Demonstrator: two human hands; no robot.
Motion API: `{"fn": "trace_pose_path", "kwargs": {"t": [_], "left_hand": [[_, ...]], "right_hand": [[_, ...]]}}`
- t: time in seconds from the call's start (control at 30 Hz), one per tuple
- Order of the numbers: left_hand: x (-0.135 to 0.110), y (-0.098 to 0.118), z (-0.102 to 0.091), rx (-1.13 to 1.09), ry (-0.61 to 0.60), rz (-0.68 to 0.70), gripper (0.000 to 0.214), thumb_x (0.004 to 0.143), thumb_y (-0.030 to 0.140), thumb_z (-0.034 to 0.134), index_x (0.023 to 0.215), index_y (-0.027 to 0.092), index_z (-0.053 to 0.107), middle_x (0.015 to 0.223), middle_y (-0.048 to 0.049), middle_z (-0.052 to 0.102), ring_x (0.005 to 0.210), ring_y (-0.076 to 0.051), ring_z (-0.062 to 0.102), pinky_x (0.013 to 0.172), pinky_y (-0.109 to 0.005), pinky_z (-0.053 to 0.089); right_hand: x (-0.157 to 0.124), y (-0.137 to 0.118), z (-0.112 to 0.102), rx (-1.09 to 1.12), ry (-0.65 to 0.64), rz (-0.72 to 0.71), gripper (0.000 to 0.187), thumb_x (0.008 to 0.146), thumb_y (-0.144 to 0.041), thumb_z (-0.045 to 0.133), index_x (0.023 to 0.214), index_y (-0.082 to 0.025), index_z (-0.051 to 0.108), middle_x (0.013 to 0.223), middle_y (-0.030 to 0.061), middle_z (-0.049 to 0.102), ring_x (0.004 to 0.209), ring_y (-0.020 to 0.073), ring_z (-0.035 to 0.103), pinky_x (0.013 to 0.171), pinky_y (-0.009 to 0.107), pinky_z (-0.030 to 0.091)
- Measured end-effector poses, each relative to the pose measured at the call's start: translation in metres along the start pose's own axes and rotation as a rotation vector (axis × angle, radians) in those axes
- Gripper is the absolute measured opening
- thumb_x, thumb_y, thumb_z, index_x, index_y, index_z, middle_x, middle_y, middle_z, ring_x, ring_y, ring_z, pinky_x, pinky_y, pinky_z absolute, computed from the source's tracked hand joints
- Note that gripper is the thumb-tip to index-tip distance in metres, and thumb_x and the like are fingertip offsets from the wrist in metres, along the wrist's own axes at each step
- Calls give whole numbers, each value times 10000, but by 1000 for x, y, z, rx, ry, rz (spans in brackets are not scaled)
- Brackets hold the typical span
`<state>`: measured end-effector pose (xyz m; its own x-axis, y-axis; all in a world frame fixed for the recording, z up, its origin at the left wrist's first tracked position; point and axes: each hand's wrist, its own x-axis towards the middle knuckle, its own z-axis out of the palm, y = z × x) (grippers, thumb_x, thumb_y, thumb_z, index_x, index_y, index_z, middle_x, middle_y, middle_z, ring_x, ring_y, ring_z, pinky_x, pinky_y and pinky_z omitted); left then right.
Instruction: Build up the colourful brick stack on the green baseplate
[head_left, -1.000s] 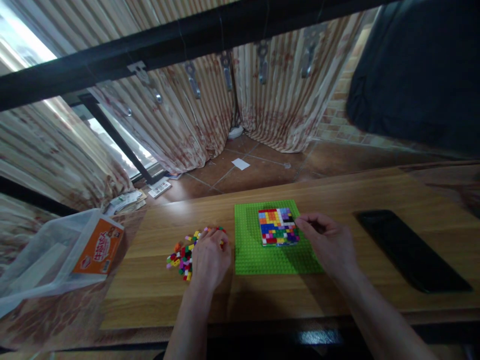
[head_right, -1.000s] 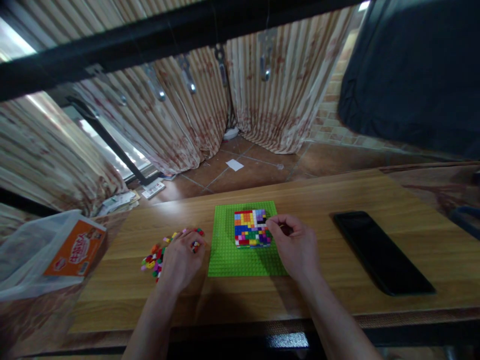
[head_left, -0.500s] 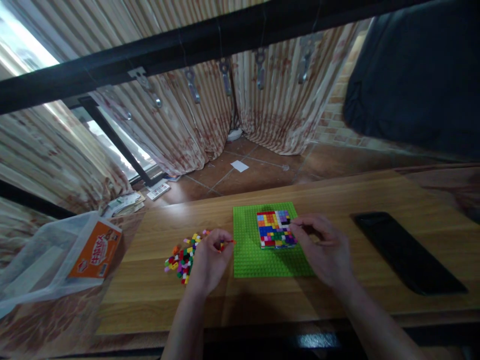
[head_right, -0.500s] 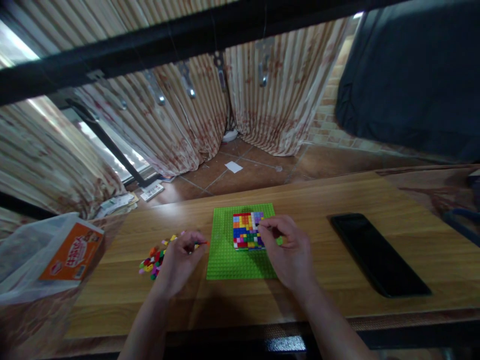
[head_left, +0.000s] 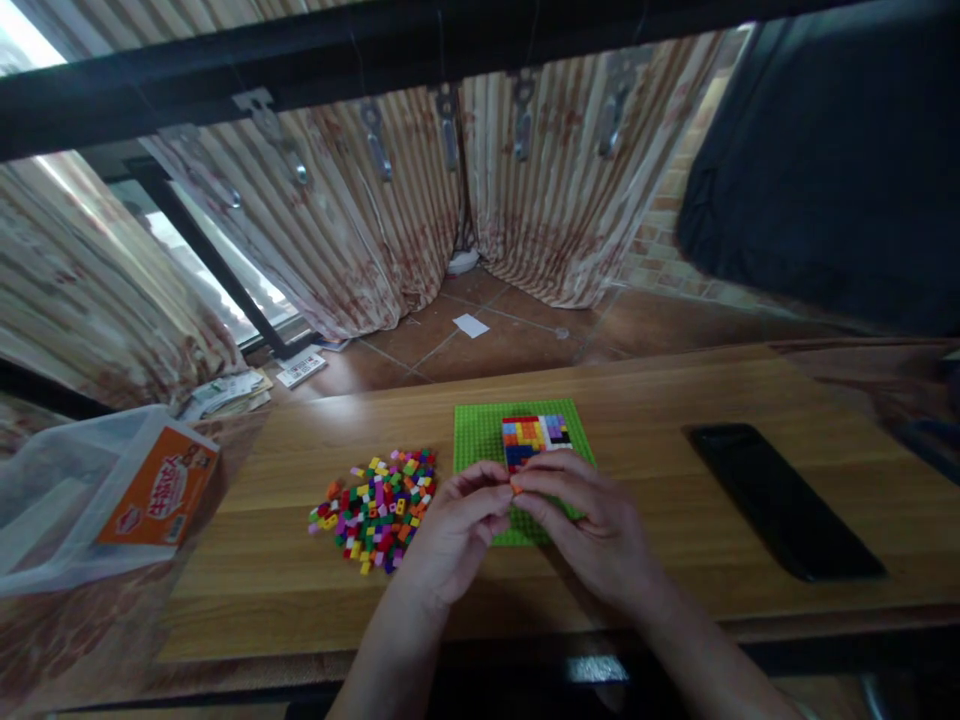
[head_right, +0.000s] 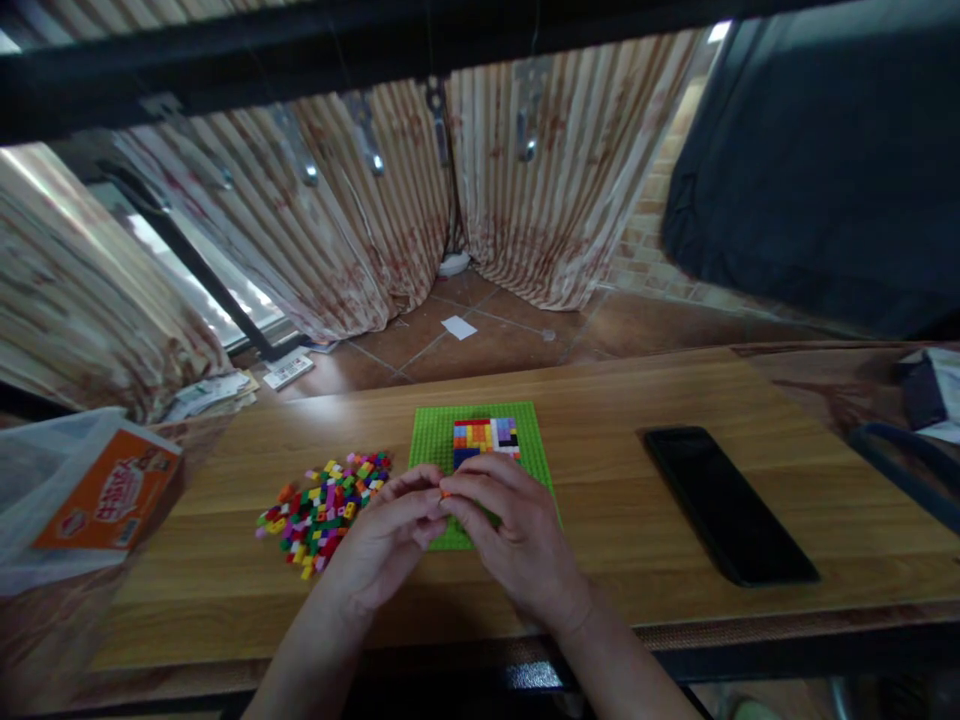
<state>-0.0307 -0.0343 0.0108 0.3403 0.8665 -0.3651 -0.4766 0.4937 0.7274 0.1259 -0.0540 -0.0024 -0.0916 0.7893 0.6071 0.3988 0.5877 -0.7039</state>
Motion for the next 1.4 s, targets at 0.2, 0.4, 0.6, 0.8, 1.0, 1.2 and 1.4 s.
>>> {"fn": "trace_pose_path", "kwargs": {"t": [0.2, 0.4, 0.6, 0.8, 1.0, 1.2, 1.4], "left_hand": [[4, -4, 0, 181, 5, 97, 228, 678, 307, 823, 813, 149, 729, 690, 5, 639, 558, -49, 427, 529, -182, 303], [7, -13, -2, 355, -35, 190, 170, 695, 246, 782, 839, 163, 751, 747, -2, 671, 663, -98, 517, 625, -219, 376], [7, -24, -2, 489, -98, 195, 247, 765, 239, 694, 1001, 176, 735, 735, -2, 653, 656, -123, 529, 625, -245, 379], [6, -30, 3, 629, -152, 199, 371, 793, 223, 647, 1158, 166, 682, 767, 1, 635, 666, -120, 520, 630, -242, 381], [3, -32, 9, 655, -161, 189, 417, 803, 231, 627, 1213, 153, 647, 781, -7, 635, 669, -123, 530, 624, -236, 391], [5, -36, 7, 643, -138, 205, 428, 789, 230, 649, 1210, 156, 650, 790, -15, 652, 668, -126, 546, 625, -239, 401], [7, -37, 6, 631, -144, 203, 442, 784, 234, 652, 1218, 155, 658, 777, -12, 653, 645, -122, 531, 617, -243, 394]], "right_hand": [[3, 21, -30, -139, 126, 147, 113, 901, -245, 652, 955, -275, 747, 1001, 23, 693, 932, 165, 671, 816, 300, 561], [4, 28, -47, -217, 68, 210, 113, 886, -323, 660, 913, -268, 756, 1033, 43, 667, 949, 197, 659, 816, 360, 562], [-4, 32, -36, -218, -115, 185, 75, 867, -288, 674, 882, -275, 747, 1076, 63, 631, 1030, 236, 621, 896, 438, 527], [-3, 32, -34, -266, -86, 211, 60, 859, -275, 664, 847, -258, 720, 1061, 68, 626, 1015, 243, 616, 885, 442, 516], [-3, 34, -33, -263, -49, 272, 67, 837, -305, 690, 852, -244, 714, 1073, 66, 631, 1004, 240, 634, 893, 445, 518], [-3, 38, -38, -114, -25, 361, 138, 829, -345, 700, 922, -244, 716, 1140, 66, 621, 1028, 227, 640, 863, 422, 547], [-5, 41, -30, -8, 43, 472, 166, 824, -366, 693, 910, -225, 704, 1152, 77, 596, 1063, 227, 621, 805, 381, 574]]}}
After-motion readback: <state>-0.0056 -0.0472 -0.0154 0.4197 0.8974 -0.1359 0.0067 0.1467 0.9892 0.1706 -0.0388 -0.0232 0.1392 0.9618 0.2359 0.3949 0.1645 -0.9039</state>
